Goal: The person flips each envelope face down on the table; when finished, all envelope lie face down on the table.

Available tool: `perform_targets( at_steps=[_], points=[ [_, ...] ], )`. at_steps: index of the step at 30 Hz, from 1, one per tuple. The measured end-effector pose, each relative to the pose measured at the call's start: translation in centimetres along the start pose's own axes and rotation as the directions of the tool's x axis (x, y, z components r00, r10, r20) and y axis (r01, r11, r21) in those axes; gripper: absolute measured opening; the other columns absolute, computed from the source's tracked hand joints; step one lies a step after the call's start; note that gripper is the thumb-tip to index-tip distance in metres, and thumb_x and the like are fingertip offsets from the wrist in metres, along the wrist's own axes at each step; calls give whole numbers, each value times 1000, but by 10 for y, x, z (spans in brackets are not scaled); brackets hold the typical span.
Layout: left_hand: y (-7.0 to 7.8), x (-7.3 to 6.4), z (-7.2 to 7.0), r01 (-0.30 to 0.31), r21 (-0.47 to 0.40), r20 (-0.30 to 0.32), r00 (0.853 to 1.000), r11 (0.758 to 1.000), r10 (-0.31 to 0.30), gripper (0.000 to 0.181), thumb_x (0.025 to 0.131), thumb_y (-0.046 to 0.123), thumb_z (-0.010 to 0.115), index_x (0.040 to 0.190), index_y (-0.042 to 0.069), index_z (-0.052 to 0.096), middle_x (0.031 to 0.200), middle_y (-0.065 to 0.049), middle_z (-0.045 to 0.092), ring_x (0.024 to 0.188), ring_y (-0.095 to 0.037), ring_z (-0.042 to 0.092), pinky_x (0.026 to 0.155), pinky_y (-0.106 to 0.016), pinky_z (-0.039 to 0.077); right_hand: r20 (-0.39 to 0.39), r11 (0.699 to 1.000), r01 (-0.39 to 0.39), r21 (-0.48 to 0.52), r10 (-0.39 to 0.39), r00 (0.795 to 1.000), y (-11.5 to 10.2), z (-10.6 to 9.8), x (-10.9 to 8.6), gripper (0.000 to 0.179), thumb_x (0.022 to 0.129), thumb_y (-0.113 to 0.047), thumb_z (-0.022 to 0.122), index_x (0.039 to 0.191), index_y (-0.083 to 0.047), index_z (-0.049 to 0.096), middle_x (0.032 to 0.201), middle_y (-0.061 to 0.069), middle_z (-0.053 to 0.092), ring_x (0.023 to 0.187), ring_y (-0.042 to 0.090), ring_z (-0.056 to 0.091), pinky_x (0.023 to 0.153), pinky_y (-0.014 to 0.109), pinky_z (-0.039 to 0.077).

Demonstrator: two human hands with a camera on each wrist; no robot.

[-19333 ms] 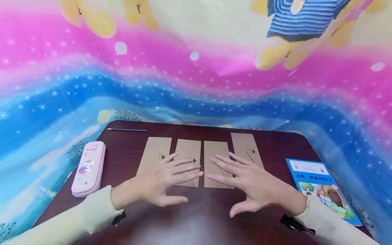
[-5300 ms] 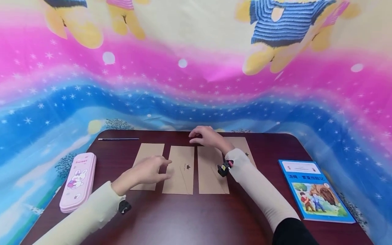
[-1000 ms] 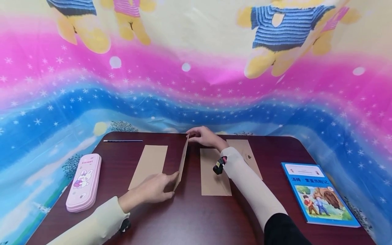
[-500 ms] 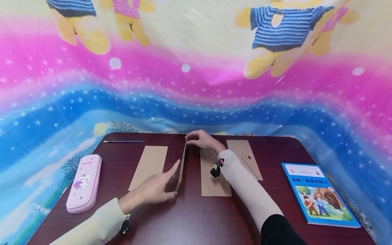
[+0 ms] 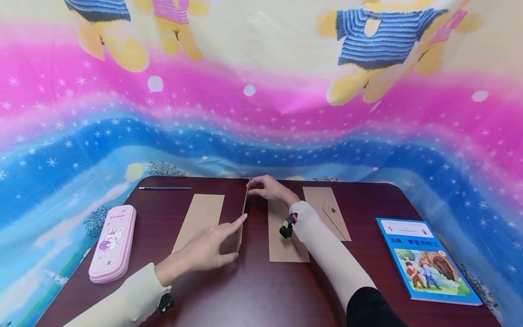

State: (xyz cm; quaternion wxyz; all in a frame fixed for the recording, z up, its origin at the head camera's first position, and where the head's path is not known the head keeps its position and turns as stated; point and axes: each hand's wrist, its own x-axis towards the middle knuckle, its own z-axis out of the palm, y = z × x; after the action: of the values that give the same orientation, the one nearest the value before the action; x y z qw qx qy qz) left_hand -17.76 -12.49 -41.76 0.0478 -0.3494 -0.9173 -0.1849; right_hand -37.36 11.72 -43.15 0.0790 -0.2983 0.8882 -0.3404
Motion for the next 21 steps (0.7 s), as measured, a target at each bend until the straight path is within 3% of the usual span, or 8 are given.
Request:
perform_targets(
  at_steps=[3, 6, 21],
  points=[
    [1, 1, -5, -11, 21, -16, 1000, 1000, 11, 95, 85, 37, 80, 164, 25, 28, 131, 1, 68, 115, -15, 69, 93, -39, 57, -4, 1000, -2, -22, 2, 1000, 2, 3, 0, 29, 100, -25, 68, 124, -9, 72, 125, 6, 73, 125, 25, 63, 109, 44, 48],
    [2, 2, -9, -4, 34, -12, 1000, 999, 5, 91, 85, 38, 79, 162, 22, 33, 133, 1, 66, 117, -16, 68, 94, -40, 56, -1, 999, -9, -50, 9, 1000, 5, 7, 0, 25, 100, -26, 68, 121, -14, 73, 123, 3, 73, 124, 22, 64, 108, 43, 49],
    [8, 6, -20, -120, 55, -102, 987, 991, 125, 59, 87, 35, 78, 141, 15, 65, 123, 6, 68, 97, -8, 68, 84, -31, 56, 36, 993, -59, -102, 63, 997, 9, 24, 2, 24, 101, -25, 67, 121, -14, 73, 124, 5, 73, 118, 19, 66, 104, 39, 51]
  ],
)
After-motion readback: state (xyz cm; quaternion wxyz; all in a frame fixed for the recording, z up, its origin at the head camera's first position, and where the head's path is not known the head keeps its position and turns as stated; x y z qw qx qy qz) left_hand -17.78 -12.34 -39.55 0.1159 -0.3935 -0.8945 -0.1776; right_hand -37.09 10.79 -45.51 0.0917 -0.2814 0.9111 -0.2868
